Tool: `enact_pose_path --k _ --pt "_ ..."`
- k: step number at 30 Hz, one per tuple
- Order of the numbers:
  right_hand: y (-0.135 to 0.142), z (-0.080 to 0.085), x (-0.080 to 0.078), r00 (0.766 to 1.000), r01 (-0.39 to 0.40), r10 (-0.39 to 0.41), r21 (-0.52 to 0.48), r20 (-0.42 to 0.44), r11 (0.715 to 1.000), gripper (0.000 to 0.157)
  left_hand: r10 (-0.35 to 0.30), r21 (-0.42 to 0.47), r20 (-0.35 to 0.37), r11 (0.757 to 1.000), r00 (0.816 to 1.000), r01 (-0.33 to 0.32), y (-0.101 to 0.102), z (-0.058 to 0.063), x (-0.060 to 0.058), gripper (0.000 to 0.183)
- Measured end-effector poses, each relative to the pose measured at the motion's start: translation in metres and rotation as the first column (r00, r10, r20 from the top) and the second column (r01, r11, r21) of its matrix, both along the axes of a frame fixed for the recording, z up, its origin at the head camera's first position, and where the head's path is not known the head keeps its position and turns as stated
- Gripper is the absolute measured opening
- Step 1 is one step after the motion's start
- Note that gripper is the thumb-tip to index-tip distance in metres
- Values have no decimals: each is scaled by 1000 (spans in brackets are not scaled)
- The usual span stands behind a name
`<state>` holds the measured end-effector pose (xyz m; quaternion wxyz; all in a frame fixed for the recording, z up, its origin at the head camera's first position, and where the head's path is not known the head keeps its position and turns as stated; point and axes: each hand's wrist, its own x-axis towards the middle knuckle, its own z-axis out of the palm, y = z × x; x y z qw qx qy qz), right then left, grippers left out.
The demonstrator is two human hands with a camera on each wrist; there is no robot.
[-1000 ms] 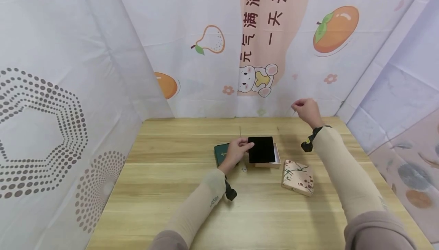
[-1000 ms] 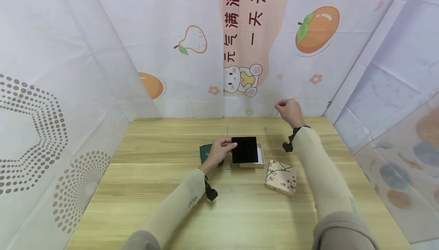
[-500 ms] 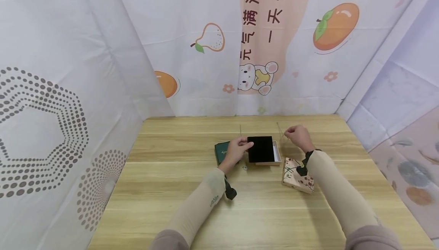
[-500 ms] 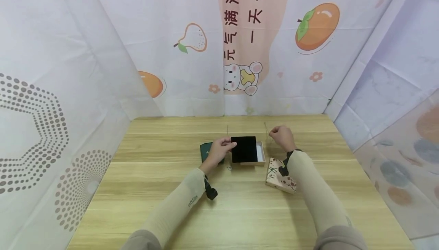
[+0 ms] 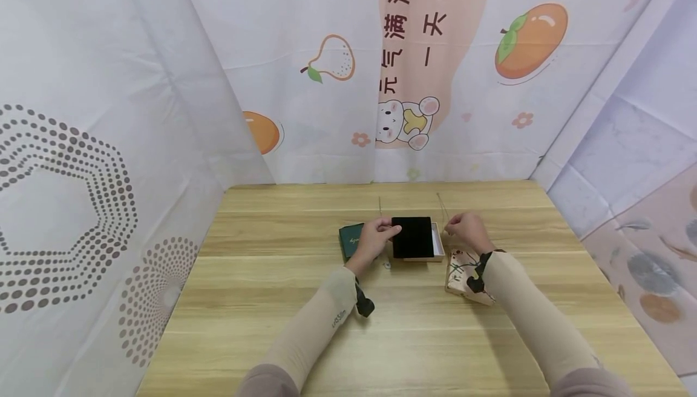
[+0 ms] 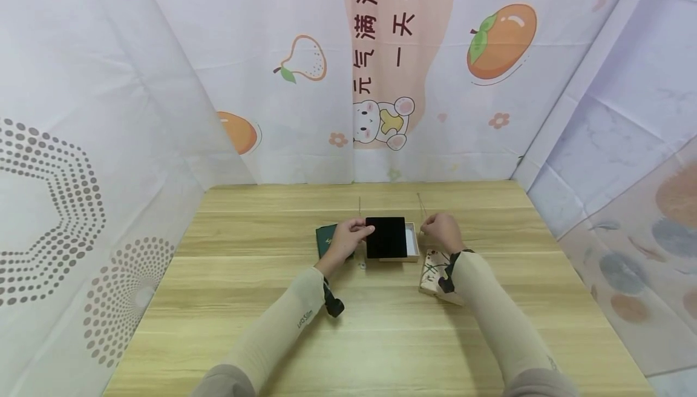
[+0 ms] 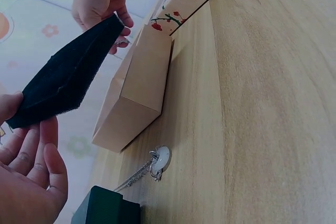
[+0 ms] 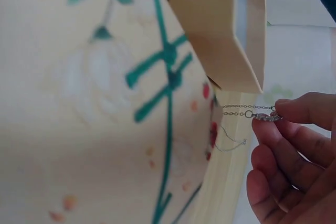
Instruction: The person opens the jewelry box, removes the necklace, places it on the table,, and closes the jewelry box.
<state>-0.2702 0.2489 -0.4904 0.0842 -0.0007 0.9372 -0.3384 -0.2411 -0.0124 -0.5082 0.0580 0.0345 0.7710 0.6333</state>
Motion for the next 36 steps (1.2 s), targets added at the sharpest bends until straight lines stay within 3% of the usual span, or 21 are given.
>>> enact_pose_path --k 15,22,30,36 --pt "-5 -14 17 1000 6 -6 35 22 999 19 -1 15 17 1000 1000 1 -1 -1 -3 38" --pt "-10 -24 26 997 34 -28 75 -78 997 20 6 5 21 1000 1000 -6 -1 -1 -2 40" --pt "-12 -33 32 997 50 -45 94 -56 994 21 9 20 27 1000 1000 -10 -2 -2 -2 39" --pt "-13 -35 37 993 28 -15 113 -116 993 19 11 22 42 1000 999 -12 -3 -2 -2 40"
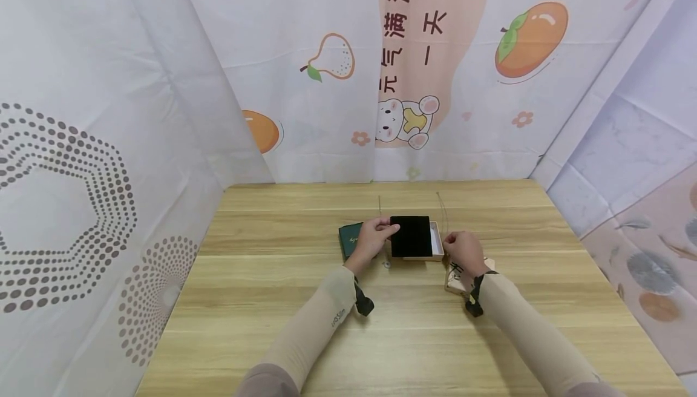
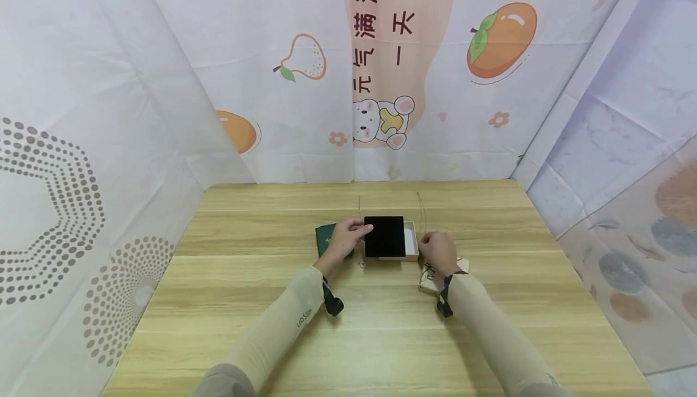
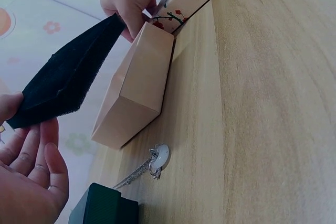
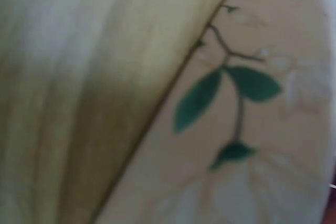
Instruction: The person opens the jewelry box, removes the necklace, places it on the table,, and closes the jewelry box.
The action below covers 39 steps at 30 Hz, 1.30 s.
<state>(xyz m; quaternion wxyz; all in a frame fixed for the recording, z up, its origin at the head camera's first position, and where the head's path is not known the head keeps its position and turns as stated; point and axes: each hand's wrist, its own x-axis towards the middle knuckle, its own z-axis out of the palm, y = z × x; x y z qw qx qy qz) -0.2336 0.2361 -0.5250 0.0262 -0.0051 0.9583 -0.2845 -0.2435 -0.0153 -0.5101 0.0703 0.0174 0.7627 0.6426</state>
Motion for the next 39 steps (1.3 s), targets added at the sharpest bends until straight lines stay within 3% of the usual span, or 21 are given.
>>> enact_pose_path --k 14,22,39 --pt "5 -15 4 997 18 -19 -14 -78 1000 14 10 21 19 1000 1000 -11 1 0 -2 38" --pt "8 -17 7 997 1 -4 -45 -72 999 15 5 12 9 1000 1000 -5 1 0 0 36" --pt "7 -1 3 998 -26 21 -94 -59 995 24 5 43 25 999 1000 -6 2 -1 -2 38"
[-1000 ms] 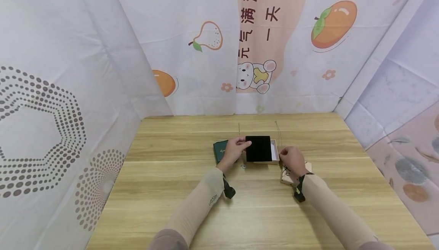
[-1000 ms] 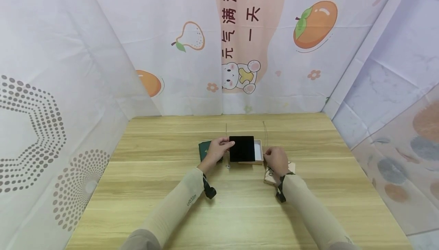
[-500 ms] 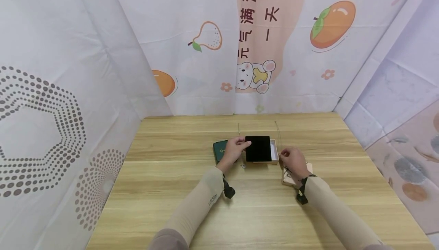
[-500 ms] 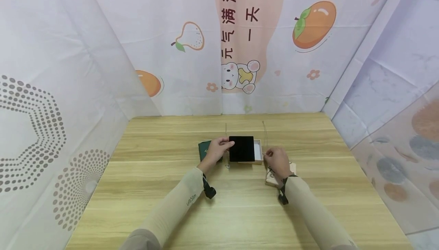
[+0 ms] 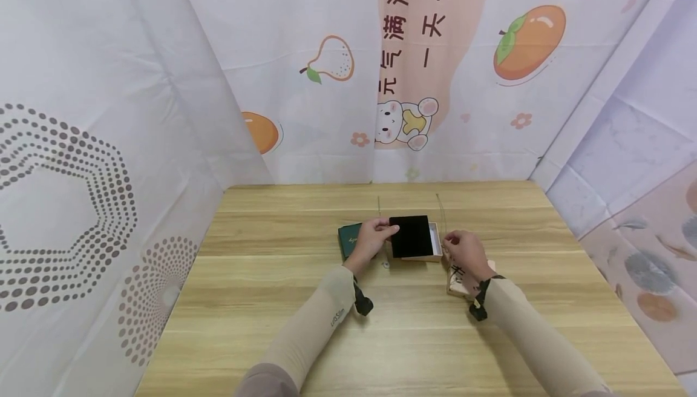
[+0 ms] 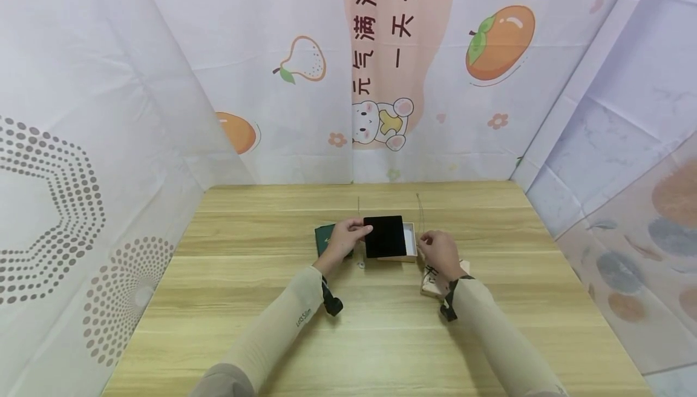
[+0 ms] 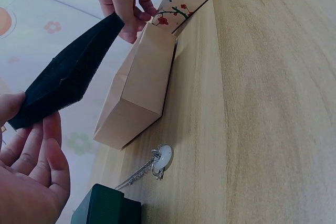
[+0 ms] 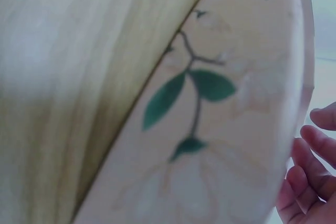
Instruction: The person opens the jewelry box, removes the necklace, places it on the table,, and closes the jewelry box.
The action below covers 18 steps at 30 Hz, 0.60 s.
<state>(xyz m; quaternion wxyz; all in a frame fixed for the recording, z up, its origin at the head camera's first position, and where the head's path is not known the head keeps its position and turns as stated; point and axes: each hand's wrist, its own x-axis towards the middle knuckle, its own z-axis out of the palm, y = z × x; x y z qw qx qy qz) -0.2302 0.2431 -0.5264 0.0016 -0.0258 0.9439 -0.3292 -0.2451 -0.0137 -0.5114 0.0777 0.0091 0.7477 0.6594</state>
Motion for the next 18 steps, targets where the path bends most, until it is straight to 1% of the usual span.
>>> enact_pose_path --k 6,9,15,18 --pt "-2 2 1 1000 -19 19 9 13 1000 22 2 -25 -10 1000 1000 -2 0 0 1 34" --pt "-3 5 1 999 -13 13 3 31 1000 24 5 -37 -13 999 1000 -5 0 1 2 32" --pt "-6 11 -1 997 4 -2 -20 74 1000 26 5 -31 -22 1000 1000 -5 -1 2 2 34" --pt "-7 14 -1 997 7 -6 -18 74 1000 26 2 -31 -26 1000 1000 -3 -1 2 2 33"
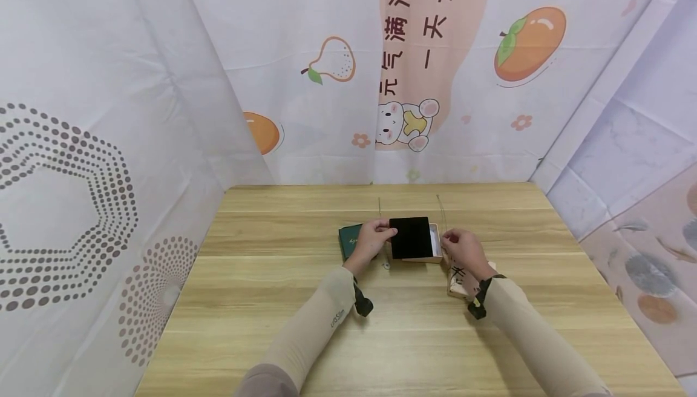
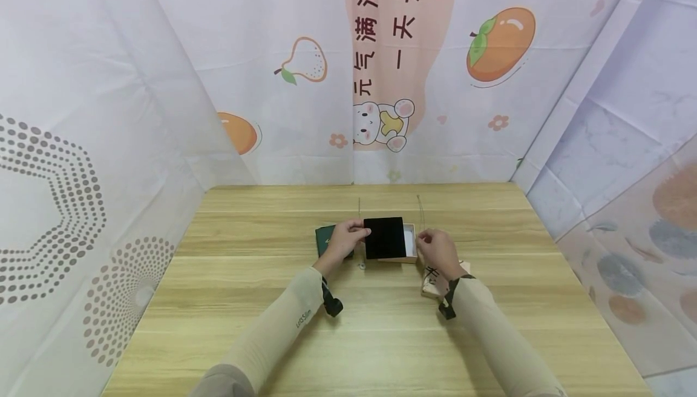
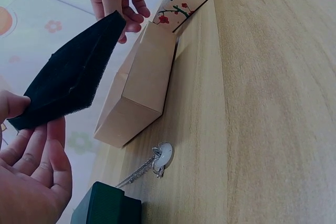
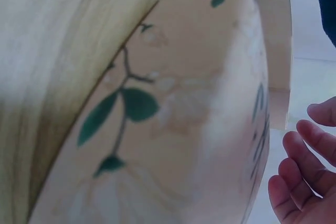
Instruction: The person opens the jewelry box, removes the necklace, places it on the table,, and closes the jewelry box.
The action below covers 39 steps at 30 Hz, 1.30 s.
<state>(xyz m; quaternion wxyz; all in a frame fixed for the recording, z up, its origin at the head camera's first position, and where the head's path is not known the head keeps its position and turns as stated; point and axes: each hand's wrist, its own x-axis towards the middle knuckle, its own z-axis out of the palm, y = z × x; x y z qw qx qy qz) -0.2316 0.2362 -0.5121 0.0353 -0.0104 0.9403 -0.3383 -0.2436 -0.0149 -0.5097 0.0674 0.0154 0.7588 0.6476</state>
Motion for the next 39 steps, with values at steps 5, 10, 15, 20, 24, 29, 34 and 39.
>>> enact_pose_path --k 5,10,15,20,24,29,34,39 --pt "-2 5 1 1000 -1 1 -2 -12 1000 25 -5 1 4 1000 1000 5 0 0 0 33" --pt "-2 6 1 999 -7 7 -1 -32 1000 24 -9 9 6 1000 1000 9 -1 0 0 36" --pt "-1 5 0 999 -15 14 -13 -34 1000 24 -5 8 7 1000 1000 5 0 1 1 37" --pt "-2 8 1 999 -25 24 -23 -42 999 25 2 13 3 1000 1000 -2 2 1 2 36" --pt "-2 11 2 998 -27 26 -18 -59 999 25 1 18 -3 1000 1000 -1 2 0 3 35" --pt "-3 12 2 997 -31 29 -18 -71 999 24 0 22 16 1000 1000 0 3 0 4 35" --pt "-3 13 2 997 -45 42 -37 -64 998 25 -1 35 44 999 999 0 4 0 4 37" --pt "-5 14 1 997 -51 49 -43 -58 998 24 2 27 48 1000 999 -4 5 1 4 36"
